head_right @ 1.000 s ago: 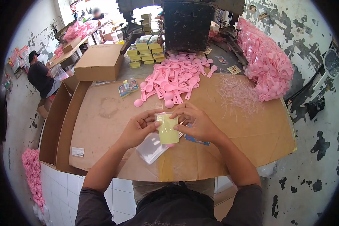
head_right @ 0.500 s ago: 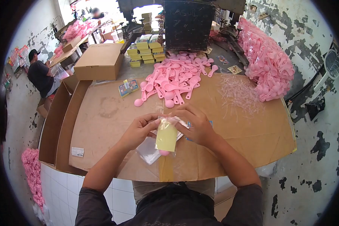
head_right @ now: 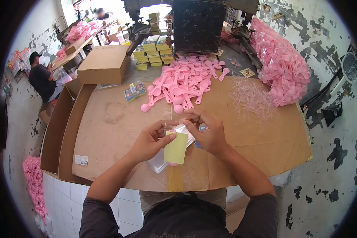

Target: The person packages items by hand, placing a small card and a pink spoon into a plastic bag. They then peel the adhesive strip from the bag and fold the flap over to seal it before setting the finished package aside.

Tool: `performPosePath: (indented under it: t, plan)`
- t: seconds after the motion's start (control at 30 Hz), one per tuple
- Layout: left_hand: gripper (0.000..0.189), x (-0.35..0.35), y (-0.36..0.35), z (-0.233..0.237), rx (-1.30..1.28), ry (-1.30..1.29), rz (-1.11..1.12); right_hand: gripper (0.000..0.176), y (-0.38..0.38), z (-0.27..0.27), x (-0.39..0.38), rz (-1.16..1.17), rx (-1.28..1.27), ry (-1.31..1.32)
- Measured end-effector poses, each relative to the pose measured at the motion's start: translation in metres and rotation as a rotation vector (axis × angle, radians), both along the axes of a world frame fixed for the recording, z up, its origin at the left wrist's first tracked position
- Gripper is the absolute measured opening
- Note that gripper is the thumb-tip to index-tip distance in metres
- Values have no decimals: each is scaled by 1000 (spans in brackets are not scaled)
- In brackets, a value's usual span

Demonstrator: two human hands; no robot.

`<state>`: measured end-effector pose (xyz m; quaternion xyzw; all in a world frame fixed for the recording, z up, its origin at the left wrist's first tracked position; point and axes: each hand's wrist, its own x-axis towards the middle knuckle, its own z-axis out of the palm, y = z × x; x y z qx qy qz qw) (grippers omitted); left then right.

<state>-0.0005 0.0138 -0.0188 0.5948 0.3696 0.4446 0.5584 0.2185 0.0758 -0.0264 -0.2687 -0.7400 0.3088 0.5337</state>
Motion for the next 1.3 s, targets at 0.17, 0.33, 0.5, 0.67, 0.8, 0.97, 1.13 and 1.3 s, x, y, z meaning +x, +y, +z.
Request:
performPosePath:
  t: [0.17,0.33,0.5,0.67,0.8,0.97,1.13,1.3]
  plan:
    - [44,2,-3,2,39,33,12,25,-4,4,1,-79,16,-37]
    - [46,4,-5,1,53,57,17,21,-2,1,0,-174,221,-129]
    - [47,4,-6,0,64,156,23,12,-4,8,-2,-241,308,-212]
    - [41,7,-6,-2,66,118,41,5,-4,8,-3,-196,57,-104]
    - [31,10,-9,3,-16,52,84,4,-6,7,-6,-83,-121,-7]
    - [29,10,-7,-2,90,174,246,5,-6,3,-4,41,-262,121]
    - [32,14,-8,-3,81,90,248,9,-3,-1,-3,256,-520,341]
    - [32,7,-2,-7,-14,-12,268,24,-5,7,-5,347,-526,316]
